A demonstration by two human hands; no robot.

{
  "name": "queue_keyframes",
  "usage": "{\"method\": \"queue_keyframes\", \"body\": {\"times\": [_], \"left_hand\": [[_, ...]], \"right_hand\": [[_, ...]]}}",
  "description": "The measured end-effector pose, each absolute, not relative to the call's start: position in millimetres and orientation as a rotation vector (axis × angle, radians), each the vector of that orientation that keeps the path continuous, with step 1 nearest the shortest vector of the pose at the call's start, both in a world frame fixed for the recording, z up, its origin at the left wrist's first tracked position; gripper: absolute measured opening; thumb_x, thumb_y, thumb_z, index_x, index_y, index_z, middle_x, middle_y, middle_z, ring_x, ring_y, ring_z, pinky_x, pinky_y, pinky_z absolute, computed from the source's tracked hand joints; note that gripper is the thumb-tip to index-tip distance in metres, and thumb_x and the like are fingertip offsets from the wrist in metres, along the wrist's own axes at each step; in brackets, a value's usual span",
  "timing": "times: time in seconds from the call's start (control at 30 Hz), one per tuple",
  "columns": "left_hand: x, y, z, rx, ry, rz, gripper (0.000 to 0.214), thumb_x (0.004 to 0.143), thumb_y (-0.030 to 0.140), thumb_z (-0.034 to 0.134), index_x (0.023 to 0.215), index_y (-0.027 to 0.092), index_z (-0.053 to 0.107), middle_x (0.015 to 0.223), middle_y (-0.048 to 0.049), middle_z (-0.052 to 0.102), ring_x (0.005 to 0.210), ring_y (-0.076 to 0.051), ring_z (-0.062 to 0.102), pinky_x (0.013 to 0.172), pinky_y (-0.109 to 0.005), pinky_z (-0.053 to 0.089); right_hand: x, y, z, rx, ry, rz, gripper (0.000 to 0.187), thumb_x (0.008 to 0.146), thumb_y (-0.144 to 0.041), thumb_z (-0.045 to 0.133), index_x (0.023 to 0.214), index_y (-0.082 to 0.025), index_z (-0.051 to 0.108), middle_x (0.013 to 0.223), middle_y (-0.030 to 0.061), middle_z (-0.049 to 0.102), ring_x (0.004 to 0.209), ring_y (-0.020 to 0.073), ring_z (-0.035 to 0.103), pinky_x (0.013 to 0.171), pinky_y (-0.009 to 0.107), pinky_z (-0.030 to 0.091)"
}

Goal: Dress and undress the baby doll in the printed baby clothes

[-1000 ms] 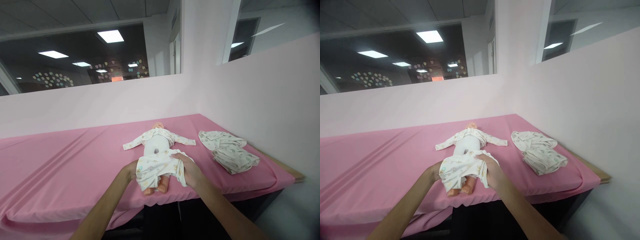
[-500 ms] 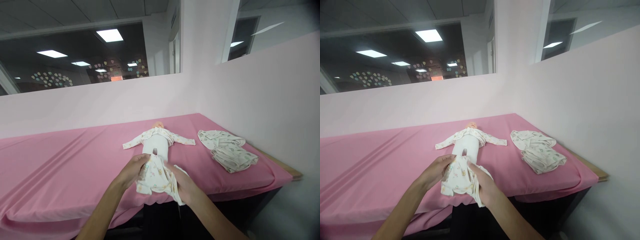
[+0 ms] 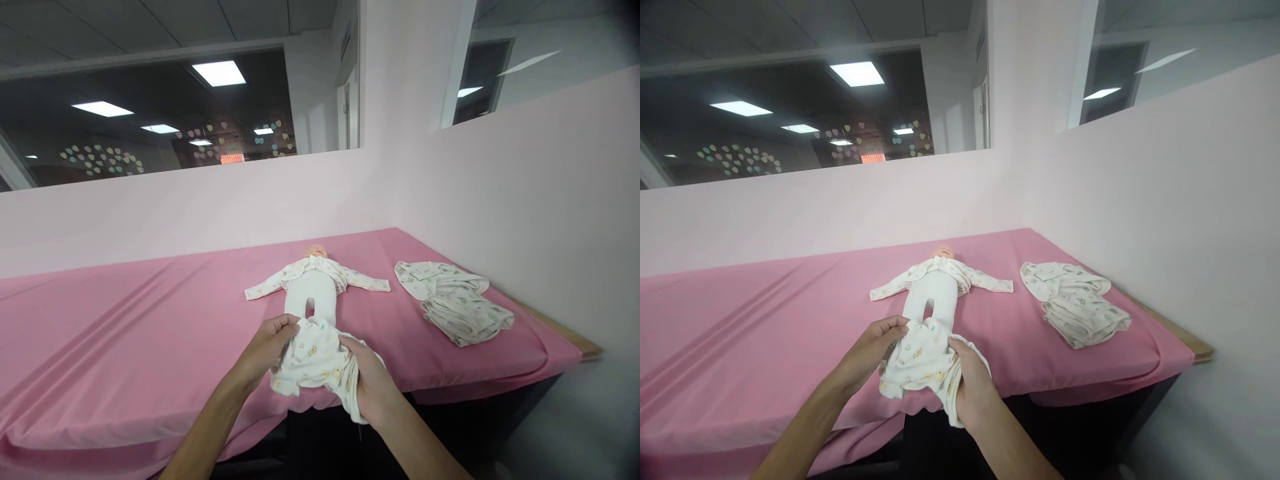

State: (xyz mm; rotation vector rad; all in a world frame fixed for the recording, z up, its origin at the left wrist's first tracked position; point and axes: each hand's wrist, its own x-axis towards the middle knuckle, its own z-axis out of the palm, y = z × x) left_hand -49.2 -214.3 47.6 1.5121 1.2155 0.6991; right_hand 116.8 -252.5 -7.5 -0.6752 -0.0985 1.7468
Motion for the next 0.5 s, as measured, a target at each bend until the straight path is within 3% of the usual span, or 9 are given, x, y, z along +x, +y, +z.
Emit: {"method": "queue_keyframes", "body": {"times": [0.23, 0.5], "left_hand": [[-48, -215, 47, 1.532, 1.121, 0.591, 0.028, 0.085, 0.044, 0.052, 0.083, 0.017, 0.056, 0.068, 0.0024, 0.049, 0.056, -0.008, 0.042, 0.050, -0.020, 0.029], [-48, -220, 47, 1.711, 1.039, 0.545, 0.030, 0.086, 0.045, 0.052, 0.087, 0.017, 0.061, 0.081, -0.0014, 0.058, 0.072, -0.013, 0.052, 0.063, -0.023, 0.039]], "right_hand": [[106, -246, -11, -0.632, -0.136, 1.837, 0.042, 0.074, -0.028, 0.073, 0.110, -0.012, 0.061, 0.088, 0.0107, 0.073, 0.080, 0.0245, 0.070, 0.070, 0.036, 0.056], [92, -255, -3, -0.678, -0.134, 1.853, 0.038, 0.073, -0.023, 0.074, 0.108, -0.014, 0.061, 0.083, 0.0076, 0.072, 0.067, 0.0182, 0.068, 0.060, 0.027, 0.054]]}}
